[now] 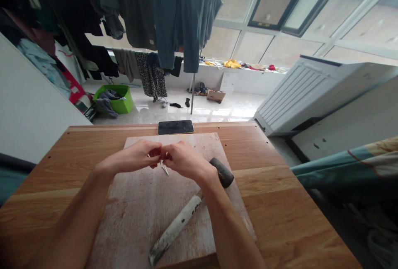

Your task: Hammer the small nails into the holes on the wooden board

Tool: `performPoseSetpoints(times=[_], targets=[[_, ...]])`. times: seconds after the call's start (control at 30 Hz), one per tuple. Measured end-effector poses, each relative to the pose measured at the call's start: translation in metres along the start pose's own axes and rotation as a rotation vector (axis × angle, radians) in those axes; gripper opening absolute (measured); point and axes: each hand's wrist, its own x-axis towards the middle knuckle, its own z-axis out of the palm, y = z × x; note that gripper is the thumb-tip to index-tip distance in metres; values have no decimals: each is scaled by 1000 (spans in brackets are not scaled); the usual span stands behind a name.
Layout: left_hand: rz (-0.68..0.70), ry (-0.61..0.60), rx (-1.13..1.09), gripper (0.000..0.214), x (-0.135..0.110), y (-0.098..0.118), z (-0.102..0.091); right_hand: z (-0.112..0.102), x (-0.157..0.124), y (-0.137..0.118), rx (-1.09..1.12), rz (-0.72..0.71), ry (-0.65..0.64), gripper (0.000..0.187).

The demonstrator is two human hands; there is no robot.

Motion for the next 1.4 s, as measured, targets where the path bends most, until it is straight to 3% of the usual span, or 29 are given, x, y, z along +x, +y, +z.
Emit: performPoseSetpoints(times=[0.43, 0.8, 1.0, 1.13, 1.27, 1.4], targets=[[-85, -66, -187, 18, -3, -3, -1, -8, -4, -2, 88, 18, -20, 15], [-117, -34, -71, 23, -4, 1, -2, -15, -7, 5, 29, 34, 32, 23], [-59, 99, 143, 26, -10, 1, -11, -19, -9, 1, 4, 23, 62, 22], [36, 206, 195, 27, -23, 16, -15, -26, -14, -2, -23, 15, 98, 25], [62, 315, 276, 30, -50, 36, -2, -36, -27, -13, -48, 0, 209, 26], [-18, 287, 454, 25, -88, 37, 34, -48, -47, -40, -89, -73, 398, 27]])
